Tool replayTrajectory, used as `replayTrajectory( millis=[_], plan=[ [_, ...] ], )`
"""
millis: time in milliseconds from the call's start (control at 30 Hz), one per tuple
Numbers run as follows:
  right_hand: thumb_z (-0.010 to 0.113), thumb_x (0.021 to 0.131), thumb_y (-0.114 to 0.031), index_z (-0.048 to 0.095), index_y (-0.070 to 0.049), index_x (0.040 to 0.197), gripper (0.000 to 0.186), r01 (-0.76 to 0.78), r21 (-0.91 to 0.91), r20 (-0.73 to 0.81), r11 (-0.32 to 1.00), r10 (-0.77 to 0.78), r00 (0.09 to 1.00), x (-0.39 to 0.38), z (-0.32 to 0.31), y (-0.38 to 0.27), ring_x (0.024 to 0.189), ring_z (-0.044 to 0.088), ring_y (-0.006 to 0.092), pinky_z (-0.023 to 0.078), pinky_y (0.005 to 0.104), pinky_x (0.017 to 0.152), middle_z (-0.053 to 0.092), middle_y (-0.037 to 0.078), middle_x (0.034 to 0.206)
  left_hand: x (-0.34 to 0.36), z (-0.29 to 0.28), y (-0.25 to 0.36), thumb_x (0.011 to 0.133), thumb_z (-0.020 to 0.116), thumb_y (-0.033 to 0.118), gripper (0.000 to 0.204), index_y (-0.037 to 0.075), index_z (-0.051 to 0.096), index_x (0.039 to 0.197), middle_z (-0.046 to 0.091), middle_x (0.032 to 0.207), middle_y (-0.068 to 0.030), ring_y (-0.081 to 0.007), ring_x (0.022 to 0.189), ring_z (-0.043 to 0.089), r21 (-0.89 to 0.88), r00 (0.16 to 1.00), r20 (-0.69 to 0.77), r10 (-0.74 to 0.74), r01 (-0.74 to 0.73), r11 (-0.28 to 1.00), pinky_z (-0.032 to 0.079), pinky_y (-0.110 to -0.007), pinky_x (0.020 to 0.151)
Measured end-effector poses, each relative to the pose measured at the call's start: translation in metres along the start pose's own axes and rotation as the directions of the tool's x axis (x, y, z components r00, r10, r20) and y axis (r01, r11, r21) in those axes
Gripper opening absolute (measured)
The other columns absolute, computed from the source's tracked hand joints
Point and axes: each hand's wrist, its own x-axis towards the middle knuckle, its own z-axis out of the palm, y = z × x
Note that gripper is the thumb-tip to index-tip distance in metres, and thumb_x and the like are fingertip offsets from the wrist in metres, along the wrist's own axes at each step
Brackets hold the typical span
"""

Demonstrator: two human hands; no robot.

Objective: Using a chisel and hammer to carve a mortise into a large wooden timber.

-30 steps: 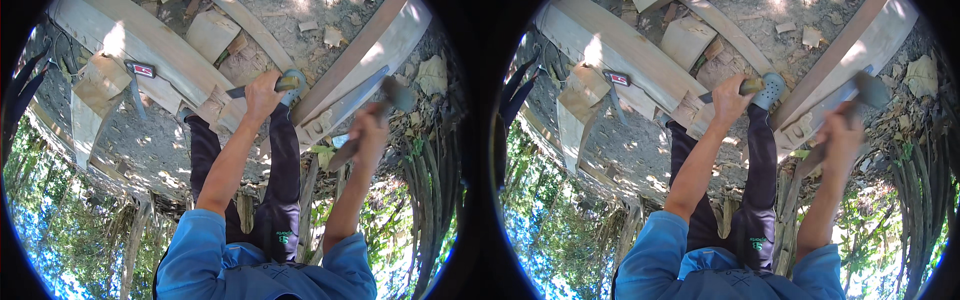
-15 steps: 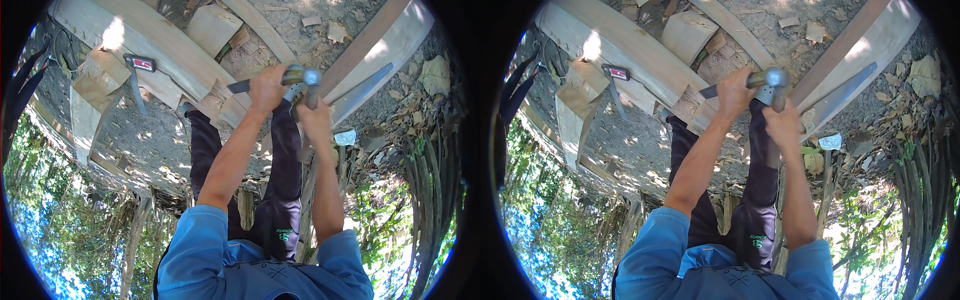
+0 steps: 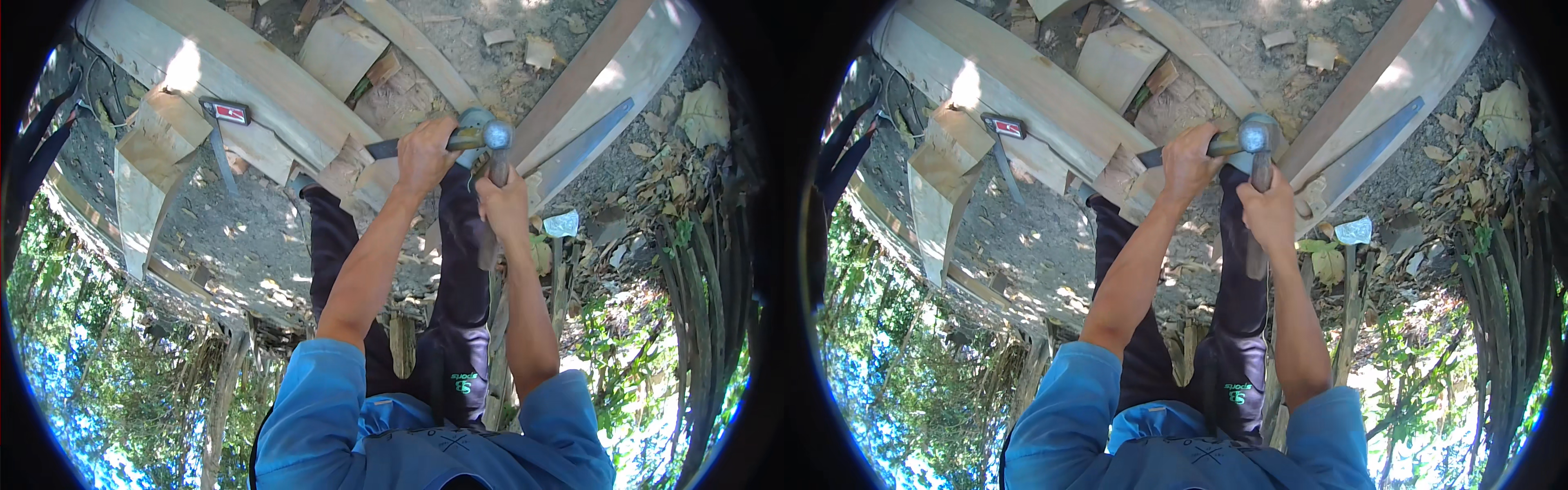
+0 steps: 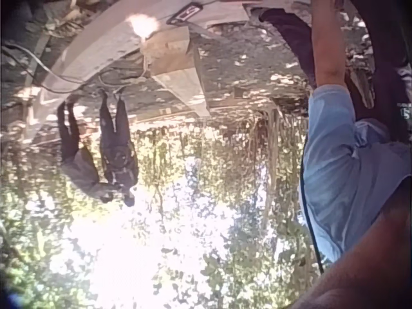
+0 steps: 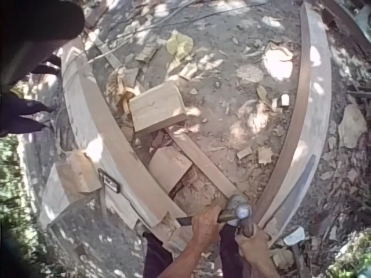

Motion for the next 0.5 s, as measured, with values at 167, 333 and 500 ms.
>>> replayTrajectory(
  millis=[167, 333, 500],
  plan=[
    [0.062, 0.083, -0.006, 0.059, -0.002, 0.097, 0.016, 0.079, 0.234, -0.201, 0.969, -0.031, 0.979, 0.004, -0.032, 0.007, 0.046, 0.049, 0.0121, 0.039, 0.0292, 0.045, 0.055, 0.003, 0.065, 0.009, -0.002, 0.002, 0.064, 0.084, 0.015, 0.033, 0.011, 0.063, 0.09, 0.068, 0.084, -0.0063, -0.0281, 0.082, 0.067, 0.024, 1.0, 0.0, -0.029, 0.029, 0.999, 0.053, -0.04, 0.069],
    [0.061, 0.081, -0.011, 0.061, 0.002, 0.101, 0.023, 0.039, -0.139, 0.056, 0.989, -0.031, 0.998, 0.004, -0.001, 0.009, 0.048, 0.052, 0.0135, 0.041, 0.0285, 0.046, 0.058, 0.006, 0.069, -0.003, -0.009, -0.012, 0.065, 0.085, 0.016, 0.034, 0.011, 0.065, 0.092, 0.068, 0.084, -0.0084, -0.0306, 0.083, 0.067, 0.056, 0.998, 0.025, -0.066, 0.064, 0.996, 0.053, -0.042, 0.071],
    [0.063, 0.08, -0.011, 0.059, 0.002, 0.105, 0.029, 0.163, -0.072, 0.108, 0.984, -0.154, 0.982, -0.004, 0.015, 0.037, 0.047, 0.052, 0.0135, 0.042, 0.0283, 0.046, 0.058, 0.006, 0.068, -0.021, -0.031, -0.045, 0.064, 0.084, 0.01, 0.039, 0.009, 0.068, 0.099, 0.069, 0.09, -0.0136, -0.0339, 0.083, 0.068, 0.122, 0.961, -0.019, -0.275, 0.275, 0.954, 0.054, -0.041, 0.073]
  ],
)
